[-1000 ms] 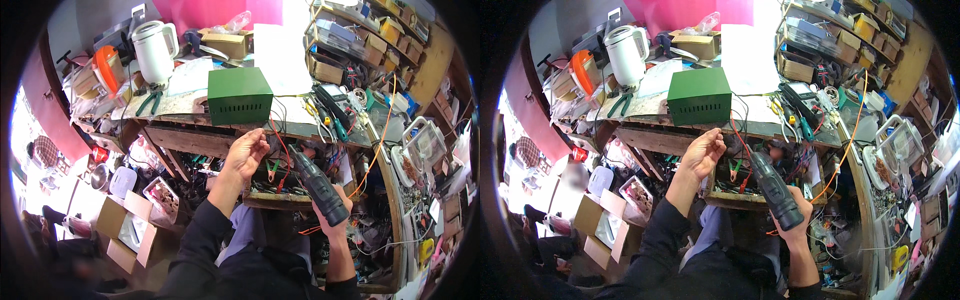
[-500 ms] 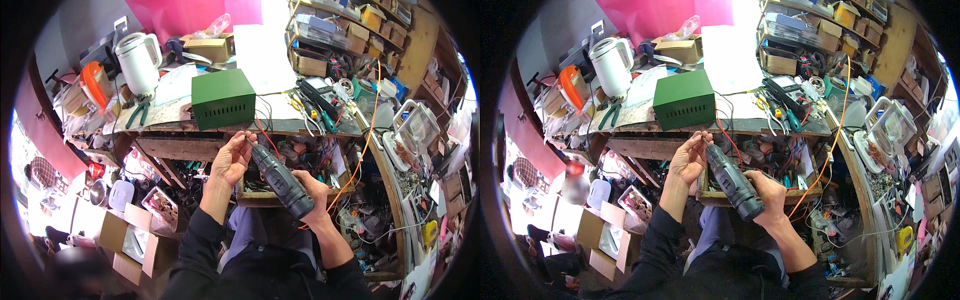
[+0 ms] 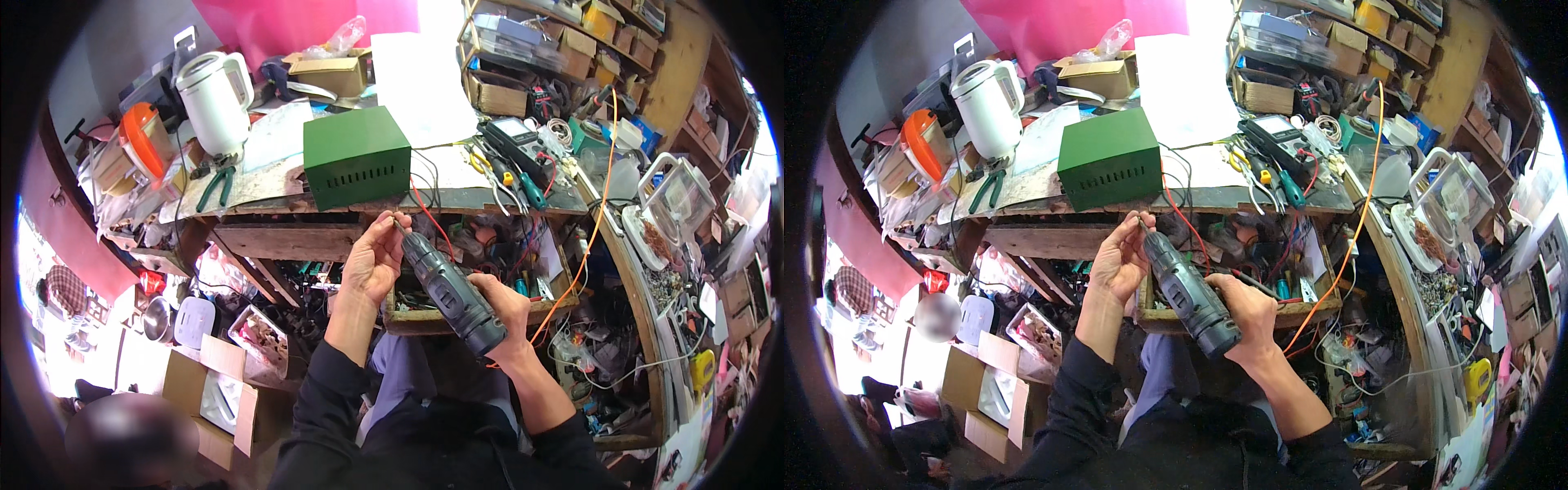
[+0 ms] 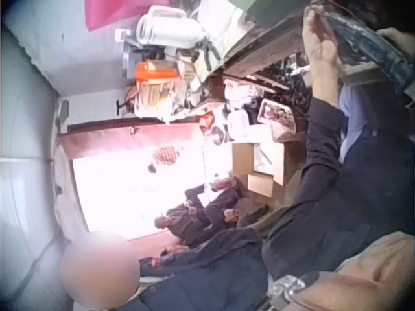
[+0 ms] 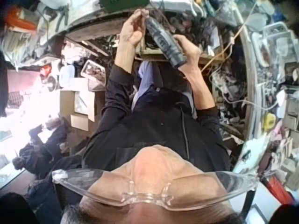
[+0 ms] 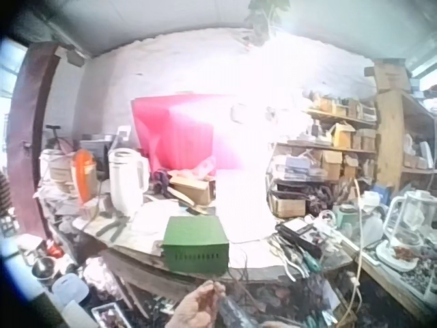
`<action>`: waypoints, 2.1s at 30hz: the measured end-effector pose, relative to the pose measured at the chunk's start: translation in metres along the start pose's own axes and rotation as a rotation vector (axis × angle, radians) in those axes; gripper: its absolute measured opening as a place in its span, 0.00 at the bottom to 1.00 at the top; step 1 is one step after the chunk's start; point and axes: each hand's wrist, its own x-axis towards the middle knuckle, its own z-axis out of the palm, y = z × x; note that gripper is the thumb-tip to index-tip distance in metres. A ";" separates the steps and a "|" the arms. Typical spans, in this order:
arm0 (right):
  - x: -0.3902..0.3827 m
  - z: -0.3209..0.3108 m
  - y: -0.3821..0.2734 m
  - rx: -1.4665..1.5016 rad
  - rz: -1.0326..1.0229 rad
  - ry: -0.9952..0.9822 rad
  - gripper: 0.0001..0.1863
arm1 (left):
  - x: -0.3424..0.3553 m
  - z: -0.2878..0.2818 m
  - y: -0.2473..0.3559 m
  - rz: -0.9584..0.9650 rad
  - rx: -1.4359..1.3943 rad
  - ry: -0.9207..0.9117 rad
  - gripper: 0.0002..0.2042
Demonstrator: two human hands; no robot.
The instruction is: The person works on a green electronic device on a cluttered workbench. They use a screwdriver to adjust components, handle wires, and use a power drill to secure the device's casing.
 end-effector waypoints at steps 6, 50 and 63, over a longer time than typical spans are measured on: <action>0.001 0.009 0.004 -0.015 0.058 0.051 0.20 | 0.021 0.006 -0.010 0.037 -0.010 -0.004 0.09; 0.059 0.009 0.061 -0.449 -0.326 0.003 0.16 | 0.097 0.040 -0.018 0.080 -0.043 0.196 0.09; 0.062 0.012 0.063 -0.473 -0.336 -0.010 0.17 | 0.099 0.034 -0.015 0.080 0.005 0.188 0.08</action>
